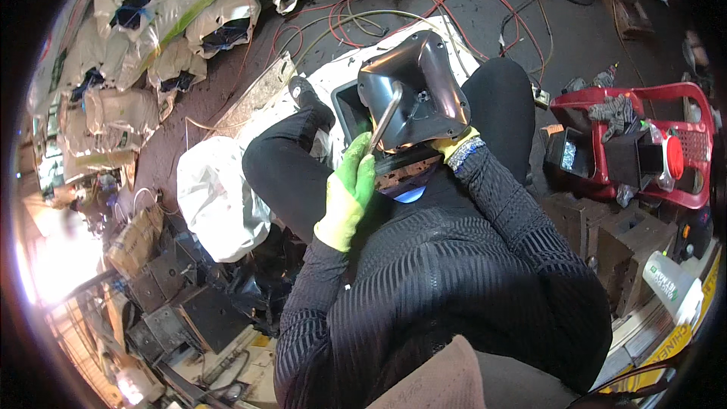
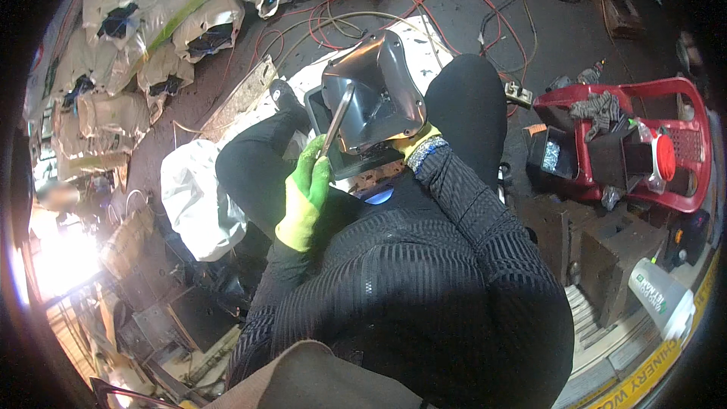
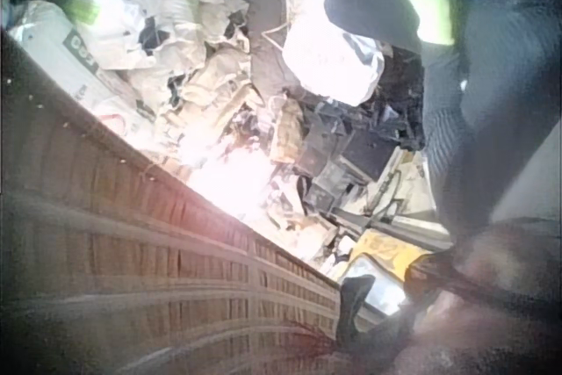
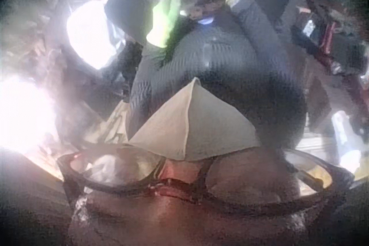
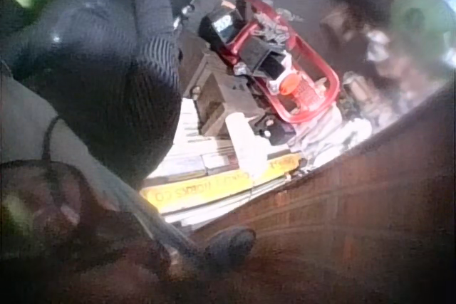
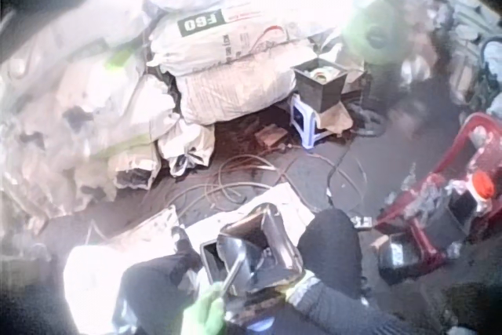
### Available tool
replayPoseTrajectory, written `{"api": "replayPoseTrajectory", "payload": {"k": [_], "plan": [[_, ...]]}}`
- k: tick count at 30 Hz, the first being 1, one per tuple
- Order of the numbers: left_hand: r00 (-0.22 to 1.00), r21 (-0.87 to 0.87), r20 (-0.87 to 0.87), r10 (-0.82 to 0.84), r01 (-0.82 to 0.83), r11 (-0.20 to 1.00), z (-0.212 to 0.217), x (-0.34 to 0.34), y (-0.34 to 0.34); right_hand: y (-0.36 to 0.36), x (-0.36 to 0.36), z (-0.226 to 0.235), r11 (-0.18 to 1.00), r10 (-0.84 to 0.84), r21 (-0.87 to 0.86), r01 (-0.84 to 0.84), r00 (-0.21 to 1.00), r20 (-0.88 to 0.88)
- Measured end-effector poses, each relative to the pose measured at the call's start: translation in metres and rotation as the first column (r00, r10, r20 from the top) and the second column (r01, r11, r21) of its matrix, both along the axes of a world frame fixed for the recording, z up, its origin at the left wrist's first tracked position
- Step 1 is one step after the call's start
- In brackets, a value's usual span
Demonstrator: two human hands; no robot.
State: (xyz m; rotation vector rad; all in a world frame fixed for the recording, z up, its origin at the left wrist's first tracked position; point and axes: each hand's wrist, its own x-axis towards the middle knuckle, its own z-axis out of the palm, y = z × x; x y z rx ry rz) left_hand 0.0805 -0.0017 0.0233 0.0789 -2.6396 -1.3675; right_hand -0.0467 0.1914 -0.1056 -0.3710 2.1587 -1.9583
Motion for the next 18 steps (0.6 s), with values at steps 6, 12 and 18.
{"api": "replayPoseTrajectory", "payload": {"k": [6, 12, 18], "plan": [[0.972, -0.027, 0.214, -0.101, 0.109, 0.994, -0.030, -0.022, 0.006, 0.010, 0.009, -0.010, 0.998, -0.049, 0.032, 0.050, 0.998, -0.031], [0.969, -0.183, 0.239, -0.067, 0.113, 0.977, -0.033, -0.031, 0.011, 0.020, 0.017, -0.027, 0.992, -0.087, 0.087, 0.093, 0.993, -0.080], [0.956, -0.278, 0.233, -0.178, 0.241, 0.930, -0.032, -0.033, 0.005, 0.015, 0.018, -0.019, 0.992, -0.065, 0.098, 0.075, 0.992, -0.106]]}}
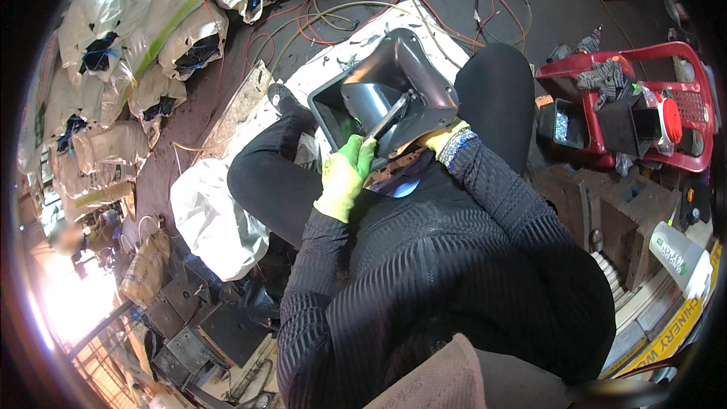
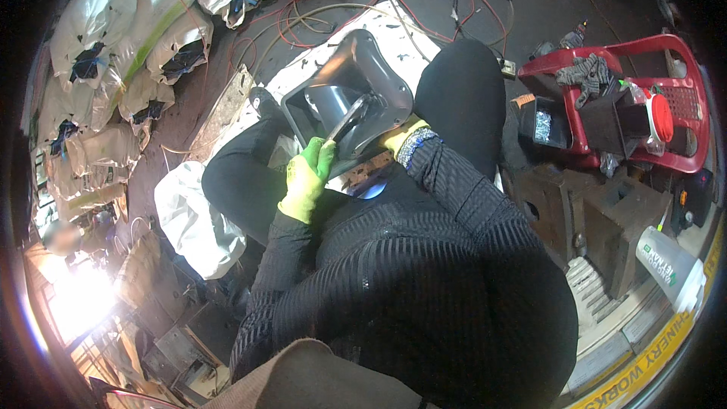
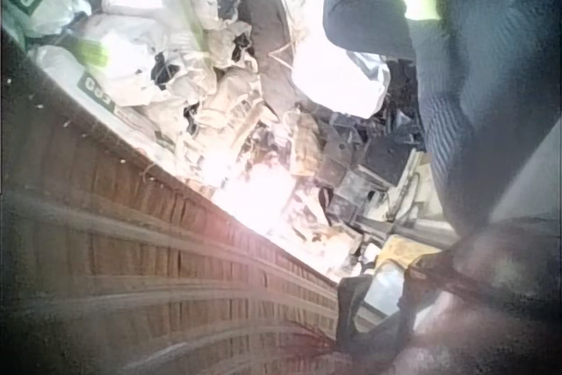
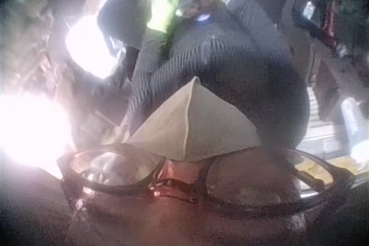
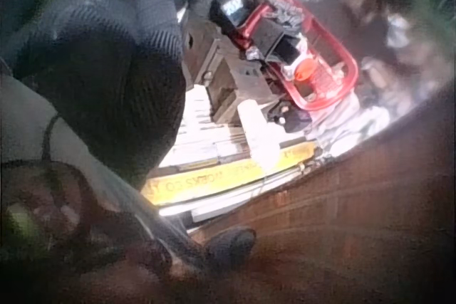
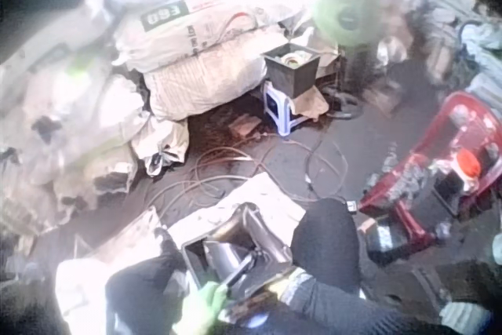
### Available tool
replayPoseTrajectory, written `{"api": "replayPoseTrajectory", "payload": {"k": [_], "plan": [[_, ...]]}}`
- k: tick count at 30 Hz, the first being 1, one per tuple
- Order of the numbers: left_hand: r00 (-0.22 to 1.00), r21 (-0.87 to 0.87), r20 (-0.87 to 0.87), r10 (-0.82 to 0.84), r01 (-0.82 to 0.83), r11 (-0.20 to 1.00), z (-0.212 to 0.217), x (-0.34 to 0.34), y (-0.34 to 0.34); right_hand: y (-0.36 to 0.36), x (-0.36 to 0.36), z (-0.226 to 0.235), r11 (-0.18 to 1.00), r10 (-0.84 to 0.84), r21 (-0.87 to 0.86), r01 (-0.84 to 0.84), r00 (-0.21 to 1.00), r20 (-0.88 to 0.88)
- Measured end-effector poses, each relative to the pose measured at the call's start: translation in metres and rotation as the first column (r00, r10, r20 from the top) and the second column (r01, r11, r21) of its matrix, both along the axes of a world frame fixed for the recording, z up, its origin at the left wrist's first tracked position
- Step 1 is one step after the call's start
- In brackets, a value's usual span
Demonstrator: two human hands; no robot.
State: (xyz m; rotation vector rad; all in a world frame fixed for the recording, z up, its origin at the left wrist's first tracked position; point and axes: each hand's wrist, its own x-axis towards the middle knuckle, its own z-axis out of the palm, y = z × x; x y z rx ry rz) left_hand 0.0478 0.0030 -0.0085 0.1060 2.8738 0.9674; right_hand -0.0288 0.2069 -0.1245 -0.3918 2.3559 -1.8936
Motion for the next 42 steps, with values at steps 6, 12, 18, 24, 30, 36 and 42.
{"api": "replayPoseTrajectory", "payload": {"k": [6, 12, 18, 24, 30, 36, 42], "plan": [[0.993, 0.121, -0.111, 0.041, -0.027, 0.992, -0.009, -0.006, -0.007, 0.001, 0.001, 0.026, 0.974, 0.041, -0.226, 0.002, 0.982, 0.185], [0.994, -0.154, -0.076, -0.080, 0.068, 0.986, -0.009, -0.006, -0.015, -0.001, 0.006, 0.026, 0.985, 0.047, -0.173, -0.020, 0.987, 0.152], [0.988, 0.044, -0.154, -0.028, 0.035, 0.998, -0.009, -0.008, -0.017, -0.002, 0.010, 0.021, 0.985, 0.047, -0.172, -0.019, 0.985, 0.165], [0.997, -0.162, 0.075, -0.024, 0.036, 0.986, -0.018, -0.011, -0.026, -0.004, 0.011, 0.025, 0.976, 0.069, -0.215, -0.026, 0.979, 0.193], [0.978, 0.855, -0.018, 0.208, -0.093, 0.511, 0.021, -0.006, -0.020, -0.012, 0.006, 0.028, 0.951, 0.107, -0.307, -0.028, 0.964, 0.242], [0.959, 0.995, -0.097, 0.264, 0.095, 0.020, 0.121, -0.041, -0.024, -0.021, 0.006, 0.033, 0.888, 0.206, -0.460, -0.024, 0.914, 0.350], [0.867, 0.865, -0.494, 0.070, 0.498, -0.059, 0.145, -0.062, -0.017, -0.036, 0.002, 0.032, 0.783, 0.308, -0.620, 0.049, 0.836, 0.454]]}}
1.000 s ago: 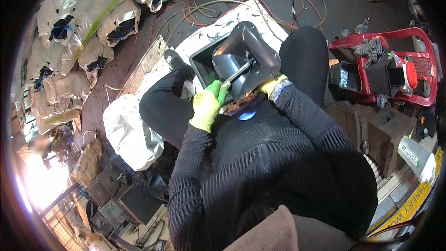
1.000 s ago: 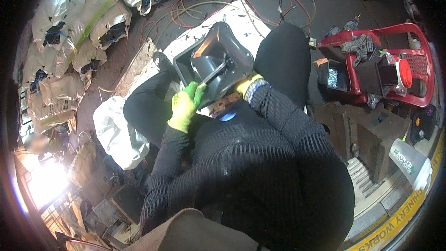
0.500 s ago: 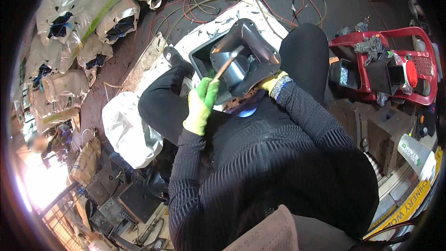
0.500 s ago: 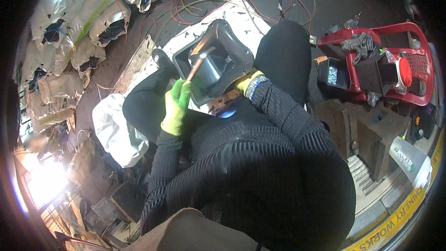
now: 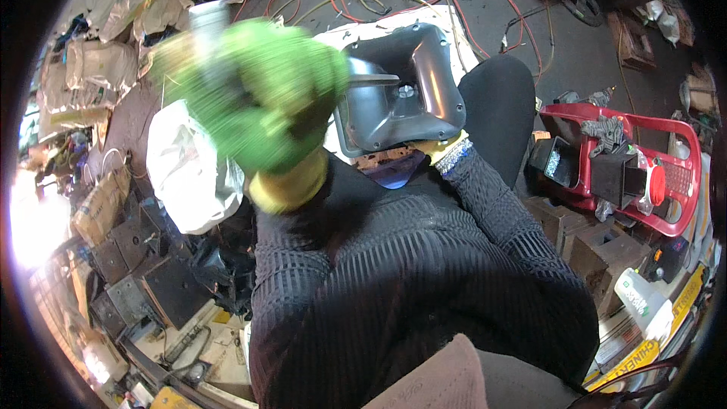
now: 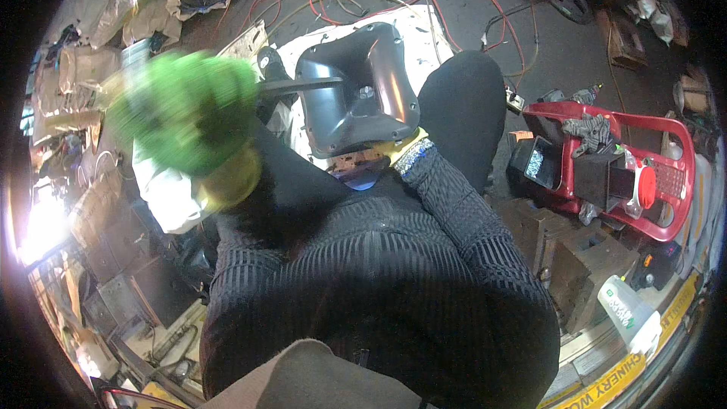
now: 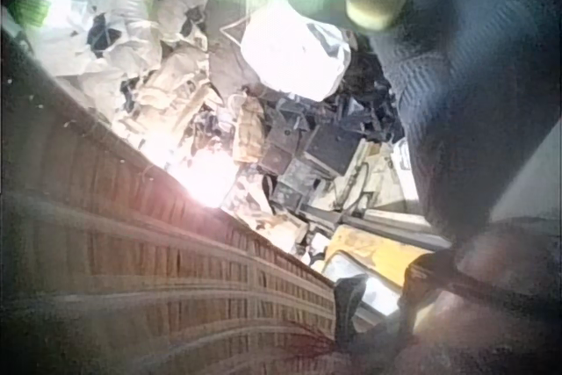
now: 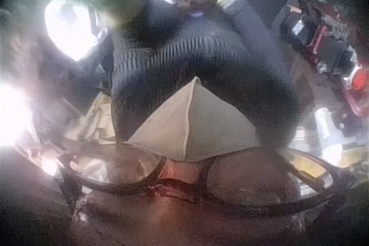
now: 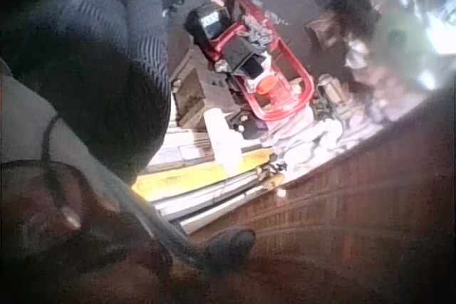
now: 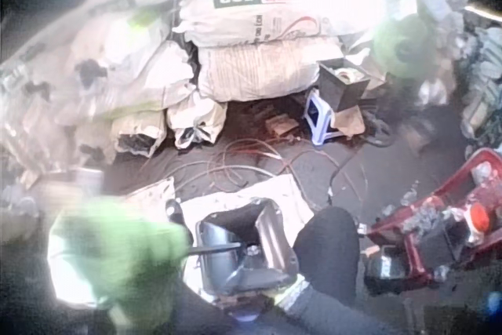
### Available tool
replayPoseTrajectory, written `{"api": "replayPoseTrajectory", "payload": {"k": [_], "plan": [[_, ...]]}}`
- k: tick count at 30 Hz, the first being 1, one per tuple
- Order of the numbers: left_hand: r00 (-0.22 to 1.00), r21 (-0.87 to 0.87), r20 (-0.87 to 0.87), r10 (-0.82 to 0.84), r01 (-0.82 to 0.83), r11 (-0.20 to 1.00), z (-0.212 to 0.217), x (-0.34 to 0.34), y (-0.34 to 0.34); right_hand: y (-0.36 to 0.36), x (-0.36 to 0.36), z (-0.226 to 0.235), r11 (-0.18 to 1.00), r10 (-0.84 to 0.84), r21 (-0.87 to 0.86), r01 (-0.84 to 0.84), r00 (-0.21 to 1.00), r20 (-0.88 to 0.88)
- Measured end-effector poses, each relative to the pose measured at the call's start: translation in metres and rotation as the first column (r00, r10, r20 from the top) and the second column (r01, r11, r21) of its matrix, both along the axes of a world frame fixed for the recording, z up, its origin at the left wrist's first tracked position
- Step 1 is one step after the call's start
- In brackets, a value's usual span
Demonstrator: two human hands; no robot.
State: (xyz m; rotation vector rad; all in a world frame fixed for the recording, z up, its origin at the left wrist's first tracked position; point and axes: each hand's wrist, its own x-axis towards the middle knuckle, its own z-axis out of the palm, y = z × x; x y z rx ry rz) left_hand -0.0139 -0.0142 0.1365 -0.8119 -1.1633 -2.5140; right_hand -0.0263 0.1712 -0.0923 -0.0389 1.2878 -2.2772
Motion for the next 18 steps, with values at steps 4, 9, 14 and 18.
{"api": "replayPoseTrajectory", "payload": {"k": [4, 9, 14, 18], "plan": [[0.672, -0.208, 0.683, 0.287, -0.198, 0.958, -0.068, -0.017, 0.041, -0.009, 0.004, 0.000, 0.999, 0.028, -0.045, -0.026, 0.998, 0.050], [0.908, -0.233, 0.267, 0.322, -0.263, 0.936, -0.065, -0.009, 0.009, -0.008, -0.006, 0.000, 0.996, 0.040, -0.087, -0.032, 0.995, 0.087], [0.841, -0.304, 0.422, 0.340, -0.222, 0.926, -0.082, -0.010, 0.020, -0.012, -0.002, 0.002, 0.994, 0.058, -0.095, -0.048, 0.993, 0.107], [0.824, -0.173, 0.539, 0.177, -0.097, 0.980, -0.081, -0.016, 0.022, -0.013, -0.003, 0.003, 0.992, 0.065, -0.116, -0.050, 0.990, 0.125]]}}
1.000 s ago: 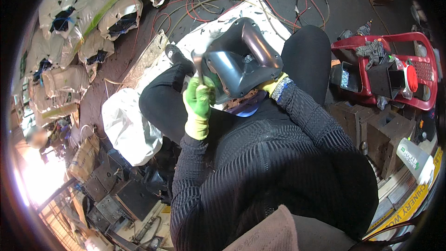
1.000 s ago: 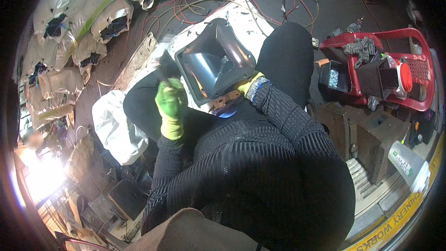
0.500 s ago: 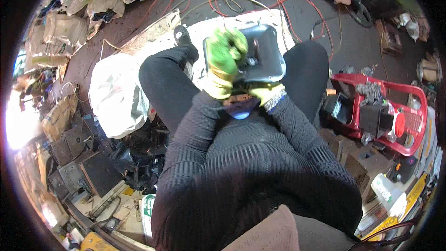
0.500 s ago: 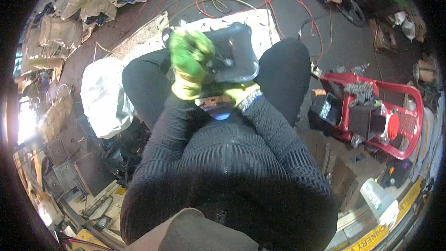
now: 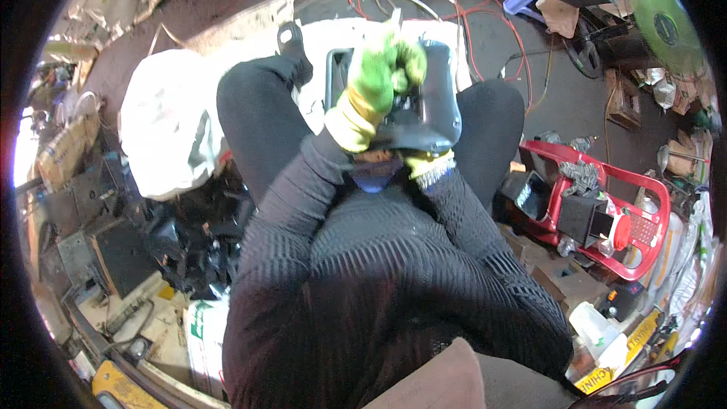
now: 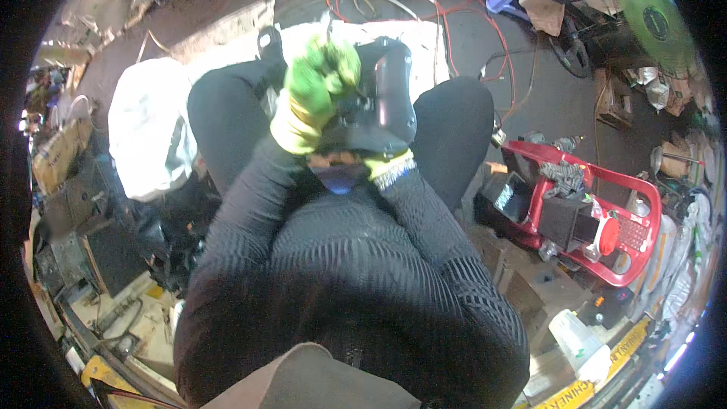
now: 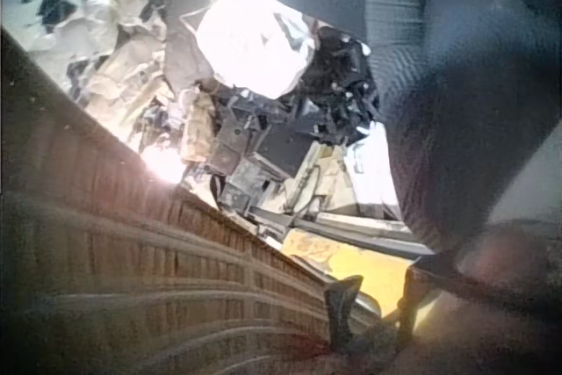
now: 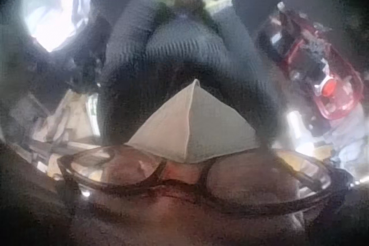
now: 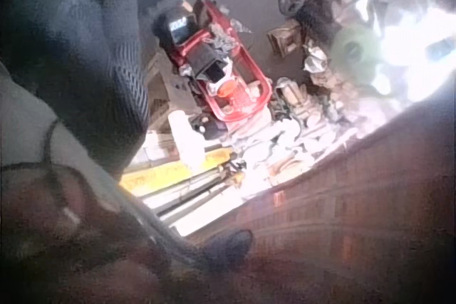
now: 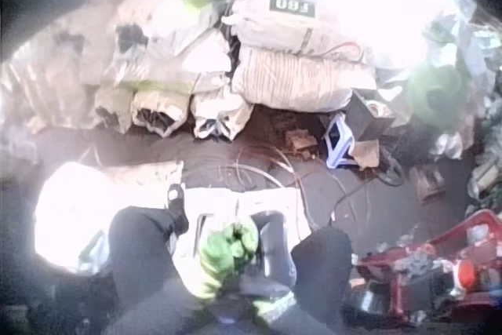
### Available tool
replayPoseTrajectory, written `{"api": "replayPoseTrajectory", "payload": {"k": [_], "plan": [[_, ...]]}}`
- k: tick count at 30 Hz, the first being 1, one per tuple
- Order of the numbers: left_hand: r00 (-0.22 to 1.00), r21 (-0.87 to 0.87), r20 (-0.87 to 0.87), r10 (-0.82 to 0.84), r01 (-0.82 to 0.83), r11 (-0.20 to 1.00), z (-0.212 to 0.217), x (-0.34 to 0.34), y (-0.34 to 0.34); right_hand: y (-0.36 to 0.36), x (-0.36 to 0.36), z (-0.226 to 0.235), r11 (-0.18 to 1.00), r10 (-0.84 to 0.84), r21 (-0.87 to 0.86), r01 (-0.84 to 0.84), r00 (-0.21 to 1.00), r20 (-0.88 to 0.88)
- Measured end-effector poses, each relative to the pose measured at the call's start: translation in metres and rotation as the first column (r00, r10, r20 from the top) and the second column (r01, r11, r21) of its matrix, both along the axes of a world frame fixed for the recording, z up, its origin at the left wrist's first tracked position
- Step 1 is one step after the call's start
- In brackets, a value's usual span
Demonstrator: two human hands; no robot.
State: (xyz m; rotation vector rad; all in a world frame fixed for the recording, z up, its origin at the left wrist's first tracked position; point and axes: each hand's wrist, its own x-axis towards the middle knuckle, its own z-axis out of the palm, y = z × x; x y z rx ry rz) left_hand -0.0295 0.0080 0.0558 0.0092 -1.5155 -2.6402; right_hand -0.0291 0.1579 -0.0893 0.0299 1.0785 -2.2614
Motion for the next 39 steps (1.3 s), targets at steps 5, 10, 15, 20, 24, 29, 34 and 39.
{"api": "replayPoseTrajectory", "payload": {"k": [5, 10, 15, 20, 24, 29, 34, 39], "plan": [[0.752, 0.165, -0.657, -0.043, 0.199, 0.966, 0.049, 0.007, -0.028, -0.001, -0.013, -0.001, 1.000, -0.005, -0.019, 0.005, 1.000, 0.000], [0.998, 0.045, 0.047, 0.052, -0.054, 0.998, -0.012, 0.002, 0.000, -0.001, -0.002, -0.001, 0.999, 0.024, -0.027, -0.024, 1.000, 0.000], [0.812, -0.077, -0.581, -0.064, 0.023, 0.997, 0.019, 0.003, -0.028, 0.001, -0.005, -0.001, 1.000, 0.014, -0.027, -0.014, 1.000, 0.011], [0.988, -0.127, 0.153, 0.023, -0.003, 0.992, -0.011, 0.016, 0.013, -0.005, -0.005, -0.003, 0.998, 0.038, -0.045, -0.038, 0.999, 0.006], [0.992, -0.103, -0.080, 0.095, -0.103, 0.989, 0.001, 0.017, 0.009, 0.000, 0.001, -0.007, 0.999, 0.045, -0.031, -0.044, 0.998, 0.037], [0.983, -0.045, -0.124, 0.134, -0.141, 0.989, -0.003, 0.012, -0.009, -0.002, -0.002, -0.007, 0.999, 0.044, -0.032, -0.043, 0.999, 0.032], [0.987, -0.194, -0.041, 0.155, -0.160, 0.968, -0.022, 0.018, 0.001, -0.007, -0.001, -0.005, 0.998, 0.048, -0.048, -0.046, 0.998, 0.037], [0.978, 0.183, -0.147, 0.150, -0.122, 0.975, -0.007, 0.012, -0.017, 0.001, 0.000, -0.003, 0.998, 0.051, -0.047, -0.049, 0.998, 0.043]]}}
